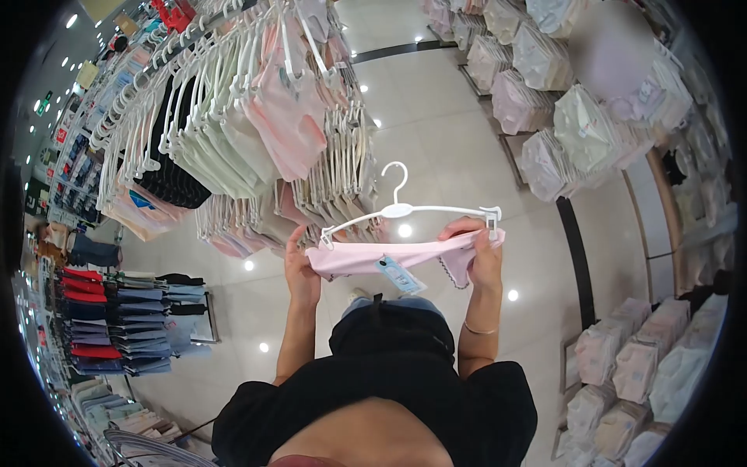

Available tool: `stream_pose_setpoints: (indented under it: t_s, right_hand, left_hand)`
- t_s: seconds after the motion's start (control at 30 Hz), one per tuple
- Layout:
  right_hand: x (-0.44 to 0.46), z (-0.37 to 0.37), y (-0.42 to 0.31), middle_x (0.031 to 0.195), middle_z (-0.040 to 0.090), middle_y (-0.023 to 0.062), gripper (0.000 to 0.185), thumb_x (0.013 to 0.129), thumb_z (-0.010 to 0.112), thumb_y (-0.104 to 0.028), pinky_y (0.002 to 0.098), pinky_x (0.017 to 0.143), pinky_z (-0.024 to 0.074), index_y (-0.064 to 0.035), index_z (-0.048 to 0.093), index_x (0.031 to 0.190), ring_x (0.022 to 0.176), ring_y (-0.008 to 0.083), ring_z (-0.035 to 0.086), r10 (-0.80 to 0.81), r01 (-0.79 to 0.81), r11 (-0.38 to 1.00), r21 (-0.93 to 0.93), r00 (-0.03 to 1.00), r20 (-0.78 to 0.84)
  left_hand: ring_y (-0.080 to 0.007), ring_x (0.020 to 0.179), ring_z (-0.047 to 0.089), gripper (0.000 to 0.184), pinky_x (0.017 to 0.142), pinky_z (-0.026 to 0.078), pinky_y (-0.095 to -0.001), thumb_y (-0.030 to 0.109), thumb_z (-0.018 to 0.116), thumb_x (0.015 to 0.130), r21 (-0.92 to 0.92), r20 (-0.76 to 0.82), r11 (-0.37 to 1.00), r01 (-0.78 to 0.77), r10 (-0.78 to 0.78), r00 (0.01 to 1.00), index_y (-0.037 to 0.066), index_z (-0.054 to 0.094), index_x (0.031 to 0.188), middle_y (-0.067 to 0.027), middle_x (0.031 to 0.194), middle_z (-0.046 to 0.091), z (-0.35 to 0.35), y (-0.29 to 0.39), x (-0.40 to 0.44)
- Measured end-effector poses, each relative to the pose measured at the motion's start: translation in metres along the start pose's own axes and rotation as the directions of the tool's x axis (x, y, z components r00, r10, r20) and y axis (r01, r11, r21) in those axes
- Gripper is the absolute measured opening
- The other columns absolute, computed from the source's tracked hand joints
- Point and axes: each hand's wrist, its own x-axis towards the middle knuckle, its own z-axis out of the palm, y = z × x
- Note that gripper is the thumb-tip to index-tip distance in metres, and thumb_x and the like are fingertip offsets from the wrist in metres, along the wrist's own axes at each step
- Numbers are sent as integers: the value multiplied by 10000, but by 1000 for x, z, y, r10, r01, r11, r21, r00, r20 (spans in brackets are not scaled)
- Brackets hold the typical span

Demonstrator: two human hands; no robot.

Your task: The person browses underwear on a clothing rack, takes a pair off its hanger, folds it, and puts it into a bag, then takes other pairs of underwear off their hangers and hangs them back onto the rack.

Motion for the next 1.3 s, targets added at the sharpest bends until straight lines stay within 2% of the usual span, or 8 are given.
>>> stream_pose_setpoints:
  t_s: [0.23,0.37,0.63,0.83,0.93,1.0,1.1,1.3]
  right_hand:
    - [3,0,-17,749,537,102,310,811,382,-237,244,615,401,38,525,832,685,137,501,269,-206,949,-237,922,279]
    - [6,-1,-20,649,519,17,244,793,441,-196,213,535,388,26,537,760,594,65,453,444,-379,830,-409,893,72]
    - [6,6,-6,686,541,40,264,793,446,-206,207,572,396,37,549,811,627,80,481,306,-290,902,-321,952,0]
    - [5,5,-6,759,554,85,271,793,432,-199,233,603,409,36,543,869,666,118,509,305,-237,909,-342,939,161]
    - [8,13,-5,756,558,103,240,785,433,-177,250,595,415,20,538,874,661,157,529,362,-159,837,-523,879,312]
    - [11,23,7,733,553,112,206,779,429,-163,268,570,414,1,540,835,633,198,535,288,112,749,-653,833,473]
    - [11,28,30,697,525,123,172,763,436,-159,300,523,397,-10,517,734,584,259,503,390,245,635,-733,717,578]
    - [15,32,13,644,515,118,192,735,462,-202,319,536,390,-20,524,725,590,272,496,442,155,697,-700,676,590]
  left_hand:
    - [-75,556,451,189,512,374,-176,14,439,677,139,-109,990,-37,52,993,40,422,863,-9,653,448,-12,-10,-9]
    - [-77,552,473,205,504,388,-193,-7,437,691,199,-140,968,-150,179,974,40,392,885,-31,629,478,-22,4,-12]
    - [-54,502,450,205,477,359,-173,-27,449,698,175,-140,952,-250,276,951,38,393,884,-13,560,482,-20,-2,-25]
    - [-56,609,457,91,543,364,-178,14,466,722,630,-116,731,-262,422,899,37,461,810,-38,705,506,-31,-15,-19]
    - [-91,724,464,95,637,367,-203,51,471,735,680,-17,642,-353,495,869,28,489,826,-57,829,502,-25,-20,-11]
    - [-177,796,471,171,716,359,-265,64,475,722,729,264,522,-442,381,886,9,489,883,-79,877,498,-14,-18,-11]
    - [-262,801,470,192,731,357,-329,90,492,710,654,656,333,-680,199,728,7,485,883,-117,871,498,17,-22,-13]
    - [-262,603,474,214,550,381,-306,188,560,684,516,824,310,-798,72,561,-2,481,743,-116,676,486,46,-21,-8]
